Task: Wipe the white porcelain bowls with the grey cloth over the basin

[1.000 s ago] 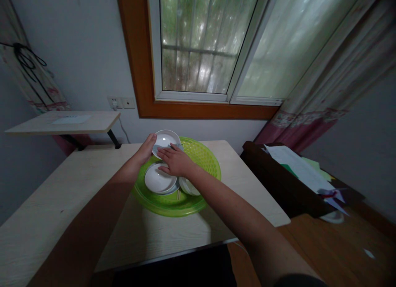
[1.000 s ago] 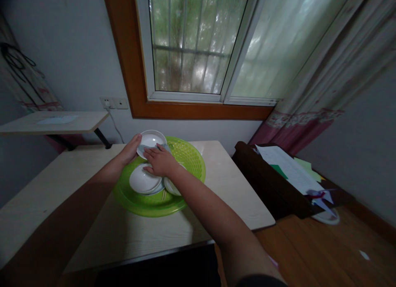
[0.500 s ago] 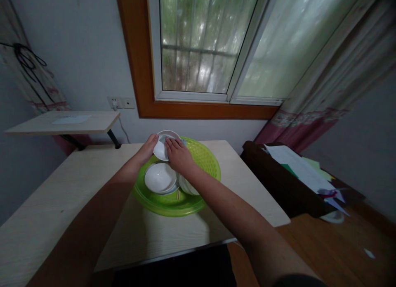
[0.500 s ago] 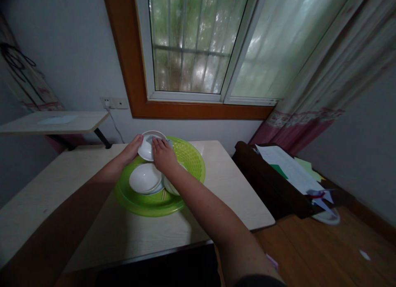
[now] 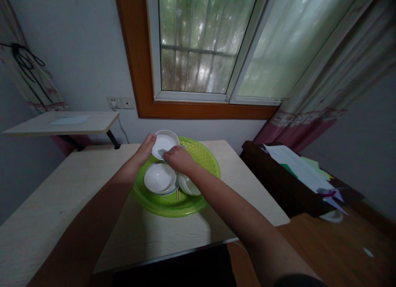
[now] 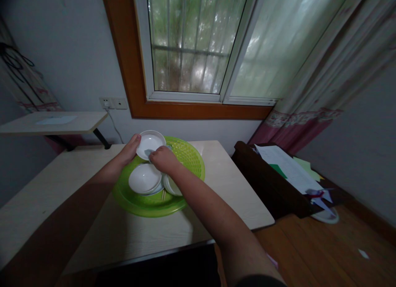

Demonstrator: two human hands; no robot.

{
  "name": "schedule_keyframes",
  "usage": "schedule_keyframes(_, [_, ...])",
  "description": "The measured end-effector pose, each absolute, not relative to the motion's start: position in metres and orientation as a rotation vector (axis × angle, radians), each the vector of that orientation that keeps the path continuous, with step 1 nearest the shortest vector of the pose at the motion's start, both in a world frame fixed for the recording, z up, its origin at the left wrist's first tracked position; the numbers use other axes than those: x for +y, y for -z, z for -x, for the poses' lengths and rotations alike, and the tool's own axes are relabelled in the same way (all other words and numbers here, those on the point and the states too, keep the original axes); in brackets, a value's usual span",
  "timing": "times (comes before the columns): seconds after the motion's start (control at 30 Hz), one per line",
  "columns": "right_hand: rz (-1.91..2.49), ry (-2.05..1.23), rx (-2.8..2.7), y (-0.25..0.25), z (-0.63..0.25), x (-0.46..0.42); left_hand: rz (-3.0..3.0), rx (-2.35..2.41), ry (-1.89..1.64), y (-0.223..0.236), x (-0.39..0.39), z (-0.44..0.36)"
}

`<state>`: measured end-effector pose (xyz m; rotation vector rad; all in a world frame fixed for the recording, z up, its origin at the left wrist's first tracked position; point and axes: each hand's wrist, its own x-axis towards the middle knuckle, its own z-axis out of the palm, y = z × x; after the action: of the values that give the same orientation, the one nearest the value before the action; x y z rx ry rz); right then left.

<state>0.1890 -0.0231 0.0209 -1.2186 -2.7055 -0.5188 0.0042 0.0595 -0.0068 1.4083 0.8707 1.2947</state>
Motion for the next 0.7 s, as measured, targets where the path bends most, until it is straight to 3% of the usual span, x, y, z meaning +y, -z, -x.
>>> schedule_keyframes(0.47, [0.992, 0.573, -2.695, -0.020, -0.196, -0.015, -1.259, 0.693, -1.188, -0.017, 0.046, -0.003])
schedule_keyframes(0.7, [1.155, 0.671, -2.660, -0.023, -0.197, -0.018, -1.208, 0.725, -1.173, -0.013, 0.047, -0.007])
